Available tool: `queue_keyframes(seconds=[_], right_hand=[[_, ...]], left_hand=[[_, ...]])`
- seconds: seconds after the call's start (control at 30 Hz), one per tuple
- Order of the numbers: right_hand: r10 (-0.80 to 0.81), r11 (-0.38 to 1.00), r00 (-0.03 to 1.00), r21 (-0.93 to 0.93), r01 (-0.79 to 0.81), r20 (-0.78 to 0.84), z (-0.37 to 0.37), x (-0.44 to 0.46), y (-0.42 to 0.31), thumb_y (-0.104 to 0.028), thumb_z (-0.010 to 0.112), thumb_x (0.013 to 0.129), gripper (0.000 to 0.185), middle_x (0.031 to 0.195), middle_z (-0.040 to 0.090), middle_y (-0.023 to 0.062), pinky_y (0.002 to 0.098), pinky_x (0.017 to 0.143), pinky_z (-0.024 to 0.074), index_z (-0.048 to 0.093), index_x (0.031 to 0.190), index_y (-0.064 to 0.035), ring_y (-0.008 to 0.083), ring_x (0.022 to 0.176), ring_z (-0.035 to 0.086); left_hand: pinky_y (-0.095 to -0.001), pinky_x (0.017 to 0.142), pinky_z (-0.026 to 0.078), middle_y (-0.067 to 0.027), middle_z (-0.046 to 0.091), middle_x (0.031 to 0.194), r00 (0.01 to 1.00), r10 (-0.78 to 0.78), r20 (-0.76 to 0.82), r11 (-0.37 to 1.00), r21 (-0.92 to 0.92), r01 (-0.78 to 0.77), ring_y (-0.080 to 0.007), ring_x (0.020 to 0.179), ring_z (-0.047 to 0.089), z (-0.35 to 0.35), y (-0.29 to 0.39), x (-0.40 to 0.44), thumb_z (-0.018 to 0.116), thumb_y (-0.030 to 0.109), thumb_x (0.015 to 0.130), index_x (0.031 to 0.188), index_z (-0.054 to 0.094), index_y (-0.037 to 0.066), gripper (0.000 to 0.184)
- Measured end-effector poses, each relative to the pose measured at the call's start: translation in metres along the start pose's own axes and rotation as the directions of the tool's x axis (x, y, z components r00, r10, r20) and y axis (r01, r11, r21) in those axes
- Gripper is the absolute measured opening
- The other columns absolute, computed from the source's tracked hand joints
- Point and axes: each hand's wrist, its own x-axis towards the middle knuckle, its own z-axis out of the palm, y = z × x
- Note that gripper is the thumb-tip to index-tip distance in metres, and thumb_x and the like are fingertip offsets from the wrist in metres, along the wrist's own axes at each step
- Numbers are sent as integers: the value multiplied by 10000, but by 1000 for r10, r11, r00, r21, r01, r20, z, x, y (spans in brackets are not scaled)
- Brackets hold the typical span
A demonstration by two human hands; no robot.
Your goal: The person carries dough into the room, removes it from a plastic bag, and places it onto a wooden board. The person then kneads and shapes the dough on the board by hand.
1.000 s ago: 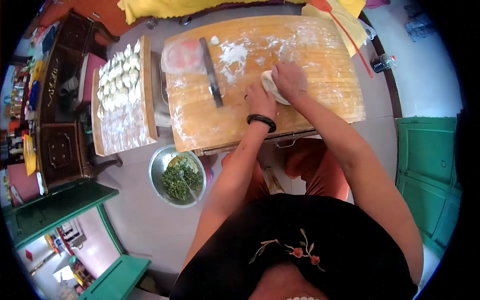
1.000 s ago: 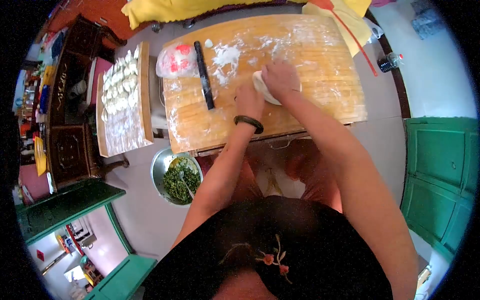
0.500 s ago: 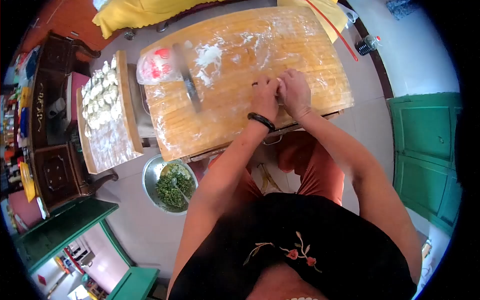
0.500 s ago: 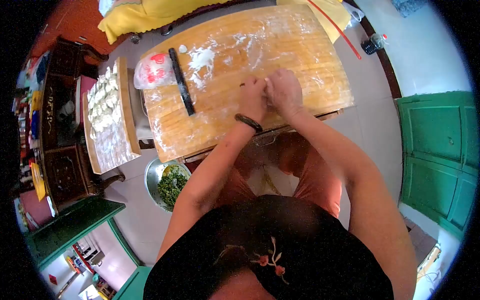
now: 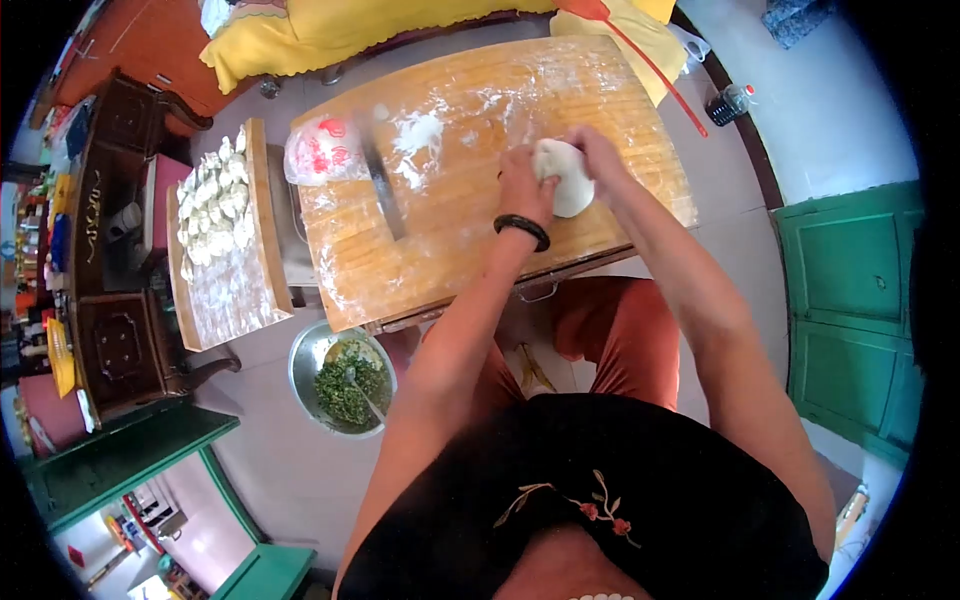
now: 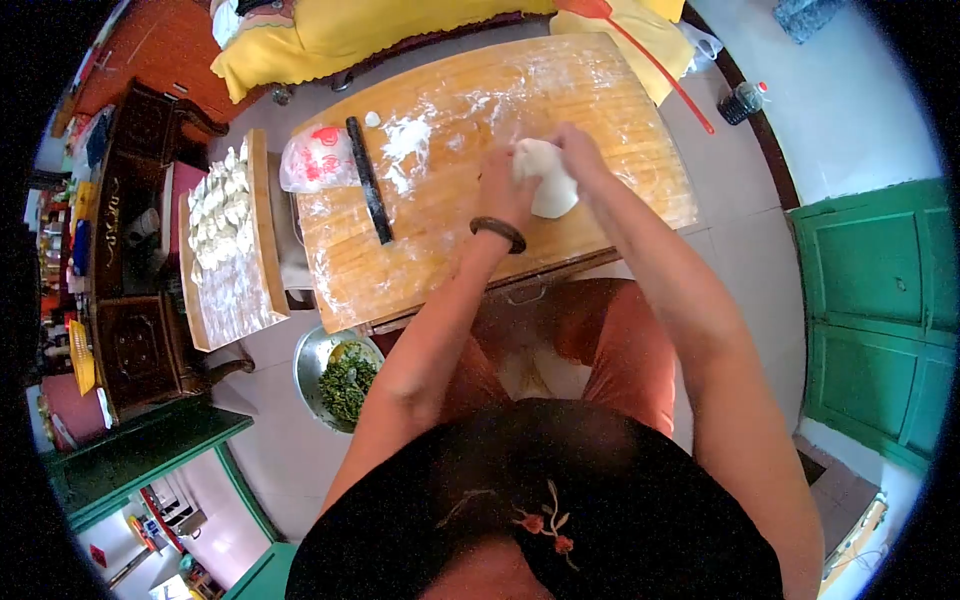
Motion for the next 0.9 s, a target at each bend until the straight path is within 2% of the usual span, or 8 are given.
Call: queue_keyframes(seconds=[0.03, 0.1, 0.17, 0.4, 0.63, 0.7, 0.8, 0.9], right_hand=[[257, 920, 965, 294, -259, 46, -15, -20, -8, -228, 411, 912, 278, 856, 588, 181, 432, 745, 443, 575, 831, -18, 358, 777, 549], [-114, 992, 966, -84, 97, -231, -8, -69, -18, -213, 428, 914, 255, 856, 573, 179, 419, 743, 433, 562, 831, -12, 346, 788, 541], [-484, 843, 806, -429, 325, -340, 2, -85, -9, -195, 476, 901, 205, 904, 565, 165, 407, 750, 432, 562, 858, -14, 320, 856, 535], [-492, 454, 870, -855, 251, -6, 24, -38, -13, -242, 483, 894, 209, 949, 596, 117, 413, 785, 456, 597, 868, -69, 301, 916, 550], [-154, 865, 984, -493, 88, -95, 16, -5, -27, -276, 398, 928, 332, 911, 632, 156, 417, 762, 467, 625, 938, -34, 319, 864, 589], [38, 981, 998, 188, -47, 51, -5, -5, -14, -274, 396, 926, 344, 903, 635, 169, 419, 775, 461, 624, 950, -18, 332, 857, 586], [-189, 891, 971, -441, 105, -149, -41, -51, -23, -195, 441, 913, 239, 934, 607, 159, 364, 742, 452, 589, 852, -17, 321, 867, 566], [-534, 787, 760, -546, 287, -370, -21, -80, 0, -173, 469, 901, 175, 919, 581, 144, 390, 730, 451, 574, 849, -42, 316, 864, 550]], left_hand=[[-435, 823, 446, -208, 501, 1061, 990, 113, 86, 993, 31, -116, -405, 950, 516, -7, 16, -5, 633, 42, 725, 1048, 528, 35, 340], [-424, 783, 450, -182, 513, 1021, 911, 376, 168, 917, 73, -392, -384, 909, 523, 13, 17, -13, 612, -12, 683, 1011, 548, 65, 343], [-419, 776, 447, -170, 520, 1003, 923, 339, 182, 932, 67, -356, -380, 909, 523, 22, 9, -16, 600, -44, 666, 992, 553, 71, 348], [-459, 895, 405, -266, 440, 1175, 997, 64, 51, 980, 184, -72, -415, 1065, 451, 19, -14, 2, 605, 66, 758, 1135, 463, -6, 410], [-456, 839, 436, -250, 545, 1087, 905, -395, 161, 916, -6, 401, -413, 989, 537, 40, -31, 23, 633, 175, 802, 1119, 486, -16, 398], [-417, 829, 447, -212, 544, 1050, 993, -113, 46, 993, 42, 111, -370, 973, 543, 34, -12, 11, 635, 157, 791, 1070, 499, -17, 356], [-417, 832, 437, -196, 502, 1029, 955, 285, 83, 953, 82, -291, -380, 972, 502, 33, 16, -4, 634, 108, 746, 1021, 503, 1, 324], [-448, 755, 441, -174, 502, 995, 919, 363, 153, 906, 173, -387, -375, 909, 529, 45, 35, -14, 534, 15, 795, 965, 528, 46, 173]])
